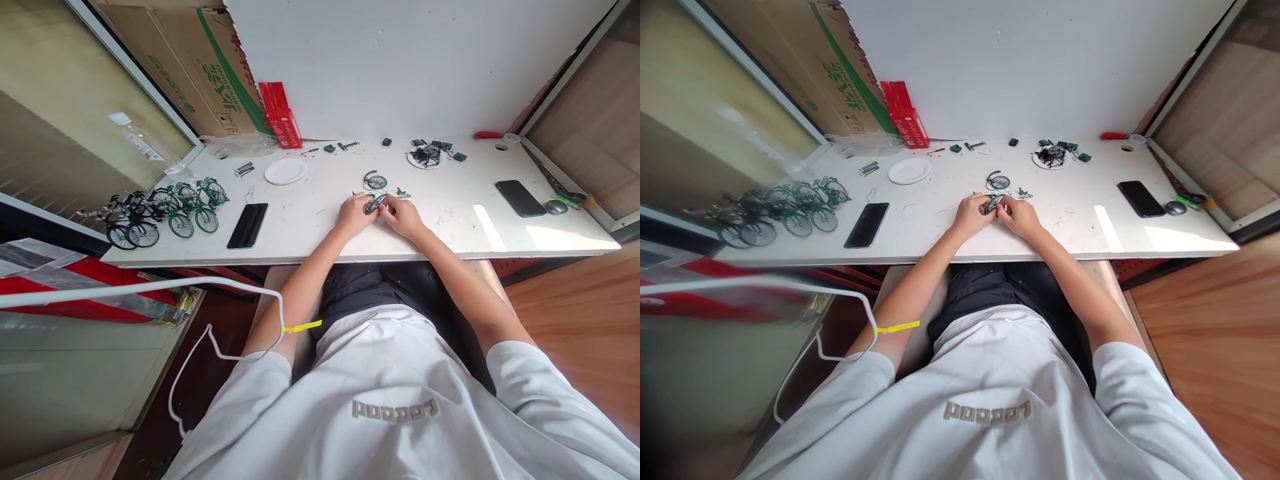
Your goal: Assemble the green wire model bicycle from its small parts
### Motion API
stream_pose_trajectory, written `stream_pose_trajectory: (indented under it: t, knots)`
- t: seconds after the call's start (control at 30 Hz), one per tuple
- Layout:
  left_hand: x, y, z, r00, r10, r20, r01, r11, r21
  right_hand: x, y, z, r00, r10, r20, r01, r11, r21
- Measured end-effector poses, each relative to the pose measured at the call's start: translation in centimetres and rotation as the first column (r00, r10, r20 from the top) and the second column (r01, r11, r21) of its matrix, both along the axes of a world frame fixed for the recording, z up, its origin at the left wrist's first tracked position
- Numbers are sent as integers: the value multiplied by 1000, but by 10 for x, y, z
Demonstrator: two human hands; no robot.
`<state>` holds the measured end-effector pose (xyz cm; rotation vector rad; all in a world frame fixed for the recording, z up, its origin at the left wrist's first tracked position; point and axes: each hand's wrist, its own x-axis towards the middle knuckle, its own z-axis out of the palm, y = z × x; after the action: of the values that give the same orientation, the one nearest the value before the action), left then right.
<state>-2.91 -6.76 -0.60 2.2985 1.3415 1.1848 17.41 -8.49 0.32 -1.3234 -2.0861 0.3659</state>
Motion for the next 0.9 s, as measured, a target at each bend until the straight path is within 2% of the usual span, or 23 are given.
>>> stream_pose_trajectory:
  t: [0.4,0.63,0.9]
  knots:
    - [-1,1,-1,1000,-9,9,9,1000,0,1,2,-3,1000,-2,-4,2,1000,6]
    - [0,0,0,1000,-11,12,11,1000,8,1,2,-2,999,-9,50,9,1000,-1]
    - [0,-2,4,1000,3,15,-3,1000,-11,1,0,-1,1000,14,16,-14,1000,2]
